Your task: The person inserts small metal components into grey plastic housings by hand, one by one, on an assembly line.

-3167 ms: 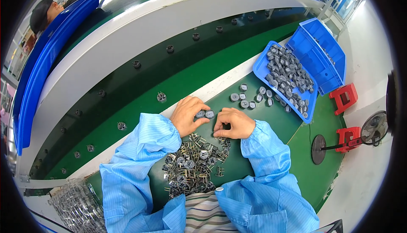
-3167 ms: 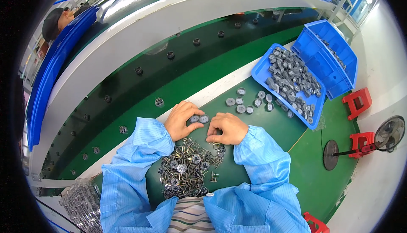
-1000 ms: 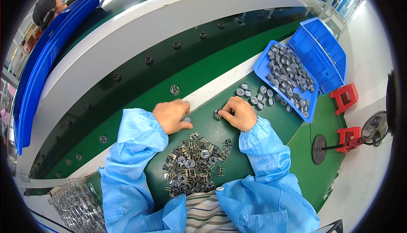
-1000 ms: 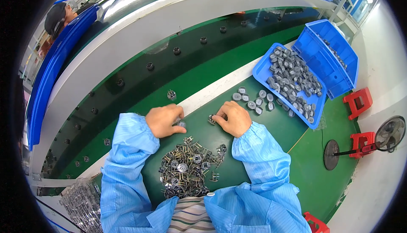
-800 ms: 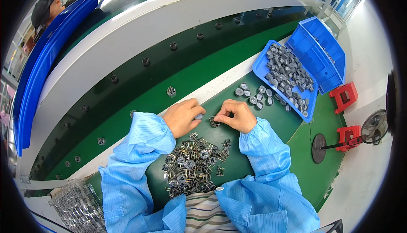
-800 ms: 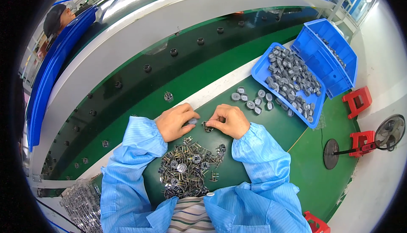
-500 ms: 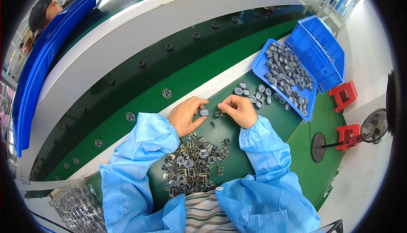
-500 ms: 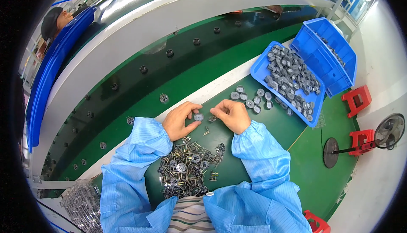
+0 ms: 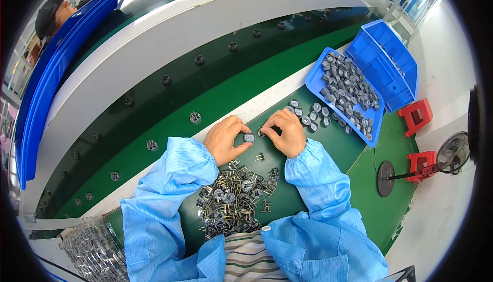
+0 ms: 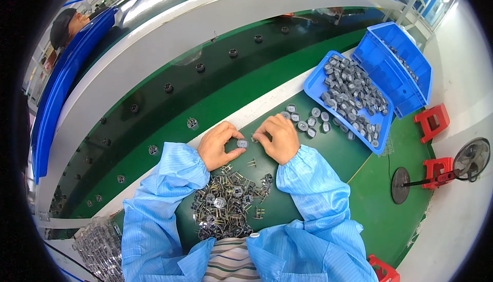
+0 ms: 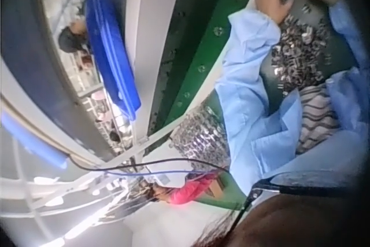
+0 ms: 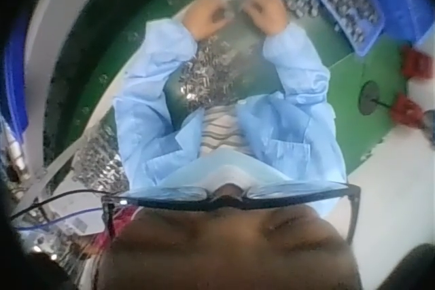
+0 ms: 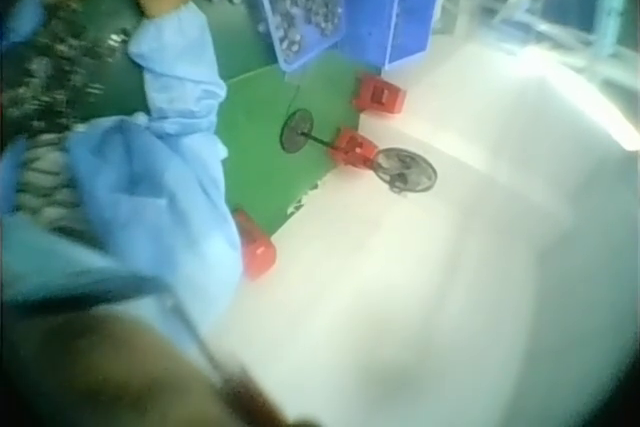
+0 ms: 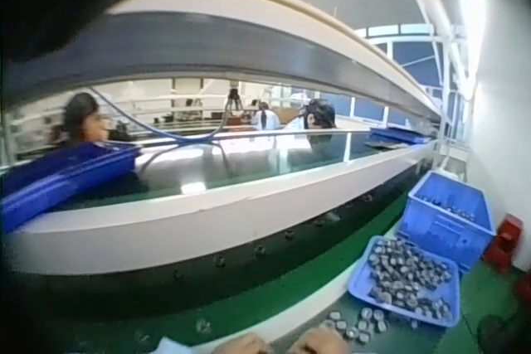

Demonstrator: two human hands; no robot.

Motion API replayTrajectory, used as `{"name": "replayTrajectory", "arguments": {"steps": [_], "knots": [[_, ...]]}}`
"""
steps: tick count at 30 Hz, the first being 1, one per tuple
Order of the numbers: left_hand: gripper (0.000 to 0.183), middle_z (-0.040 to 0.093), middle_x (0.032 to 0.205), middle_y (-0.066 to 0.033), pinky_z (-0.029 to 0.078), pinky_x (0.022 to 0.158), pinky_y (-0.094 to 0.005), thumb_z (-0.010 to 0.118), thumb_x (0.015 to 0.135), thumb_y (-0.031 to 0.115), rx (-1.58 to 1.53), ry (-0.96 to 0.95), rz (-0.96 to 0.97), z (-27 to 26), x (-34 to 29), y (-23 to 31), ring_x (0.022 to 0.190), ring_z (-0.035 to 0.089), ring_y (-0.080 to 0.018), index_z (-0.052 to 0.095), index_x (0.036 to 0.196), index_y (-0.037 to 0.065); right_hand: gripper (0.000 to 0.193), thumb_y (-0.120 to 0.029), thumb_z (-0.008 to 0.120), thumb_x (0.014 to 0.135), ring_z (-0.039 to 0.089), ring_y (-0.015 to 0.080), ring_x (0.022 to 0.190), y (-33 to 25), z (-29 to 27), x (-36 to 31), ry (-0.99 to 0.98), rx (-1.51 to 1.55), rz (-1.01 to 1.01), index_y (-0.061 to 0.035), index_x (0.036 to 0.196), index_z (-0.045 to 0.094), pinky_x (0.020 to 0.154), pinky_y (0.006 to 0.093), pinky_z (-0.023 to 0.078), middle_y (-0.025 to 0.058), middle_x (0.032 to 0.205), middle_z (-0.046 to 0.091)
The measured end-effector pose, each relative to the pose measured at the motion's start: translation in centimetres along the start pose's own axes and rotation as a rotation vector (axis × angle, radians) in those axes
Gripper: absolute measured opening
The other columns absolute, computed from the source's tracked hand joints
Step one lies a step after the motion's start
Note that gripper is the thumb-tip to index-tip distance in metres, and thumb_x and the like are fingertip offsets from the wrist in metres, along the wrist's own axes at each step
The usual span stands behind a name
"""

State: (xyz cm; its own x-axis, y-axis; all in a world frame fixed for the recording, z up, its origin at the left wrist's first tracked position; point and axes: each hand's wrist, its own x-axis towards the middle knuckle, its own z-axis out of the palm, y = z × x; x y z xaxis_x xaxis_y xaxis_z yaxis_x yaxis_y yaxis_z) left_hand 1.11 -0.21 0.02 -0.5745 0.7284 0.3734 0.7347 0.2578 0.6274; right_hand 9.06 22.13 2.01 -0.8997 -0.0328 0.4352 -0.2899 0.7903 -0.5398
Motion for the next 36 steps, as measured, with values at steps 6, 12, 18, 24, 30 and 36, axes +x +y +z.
{"name": "replayTrajectory", "arguments": {"steps": [6,12,18,24,30,36], "knots": [[0.033,0.06,0.098,-0.0085,0.05,0.076,-0.0385,0.088,0.076,0.017,-0.004,0.016,-0.002,0.1,-0.1,-0.2,0.091,0.063,-0.0285,0.068,0.101,0.008,0.022,0.002,0.08,0.079,0.059,0.0239,0.084,-0.7,1.4,0.0,0.021,0.194,0.095,-0.0049,0.098,0.072,0.075,0.0357,0.049,0.0064,0.088,0.062],[0.032,0.061,0.098,-0.0081,0.05,0.076,-0.039,0.088,0.076,0.017,-0.008,-0.002,-0.005,0.2,0.0,-0.1,0.091,0.062,-0.0284,0.068,0.1,0.008,0.017,0.001,0.077,0.079,0.058,0.0264,0.093,0.9,0.9,0.0,-0.003,0.071,-0.011,-0.0069,0.094,0.073,0.081,0.039,0.046,0.005,0.092,0.062],[0.031,0.059,0.098,-0.008,0.049,0.081,-0.0417,0.086,0.079,0.022,-0.02,-0.023,-0.024,0.2,-0.1,-0.2,0.095,0.062,-0.0296,0.068,0.1,0.008,0.011,-0.001,0.08,0.08,0.06,0.0247,0.091,0.3,1.5,0.1,-0.015,0.167,0.009,-0.0061,0.089,0.075,0.08,0.0364,0.048,0.0051,0.09,0.066],[0.036,0.059,0.099,-0.0083,0.049,0.081,-0.0415,0.088,0.076,0.023,0.002,-0.019,-0.003,0.2,-0.1,-0.5,0.095,0.062,-0.0298,0.068,0.102,0.008,0.012,-0.006,0.082,0.079,0.06,0.0233,0.089,-0.5,2.8,0.1,-0.004,0.159,-0.061,-0.0089,0.087,0.074,0.081,0.0366,0.044,0.0022,0.089,0.067],[0.036,0.059,0.099,-0.0086,0.049,0.081,-0.0416,0.088,0.076,0.023,-0.007,-0.035,-0.017,0.2,-0.1,-0.4,0.096,0.062,-0.0299,0.068,0.102,0.007,0.016,-0.007,0.083,0.077,0.06,0.0222,0.087,-0.7,2.6,0.1,0.015,0.059,-0.112,-0.0093,0.084,0.069,0.075,0.0369,0.039,0.0011,0.088,0.066],[0.036,0.059,0.099,-0.0086,0.049,0.081,-0.0417,0.088,0.076,0.024,0.011,-0.05,-0.037,0.0,-0.1,-0.1,0.096,0.062,-0.0299,0.068,0.101,0.008,0.017,-0.009,0.084,0.075,0.06,0.0214,0.087,-1.0,2.6,0.0,-0.007,-0.008,-0.118,-0.0098,0.085,0.07,0.076,0.0366,0.04,0.0,0.089,0.067]]}}
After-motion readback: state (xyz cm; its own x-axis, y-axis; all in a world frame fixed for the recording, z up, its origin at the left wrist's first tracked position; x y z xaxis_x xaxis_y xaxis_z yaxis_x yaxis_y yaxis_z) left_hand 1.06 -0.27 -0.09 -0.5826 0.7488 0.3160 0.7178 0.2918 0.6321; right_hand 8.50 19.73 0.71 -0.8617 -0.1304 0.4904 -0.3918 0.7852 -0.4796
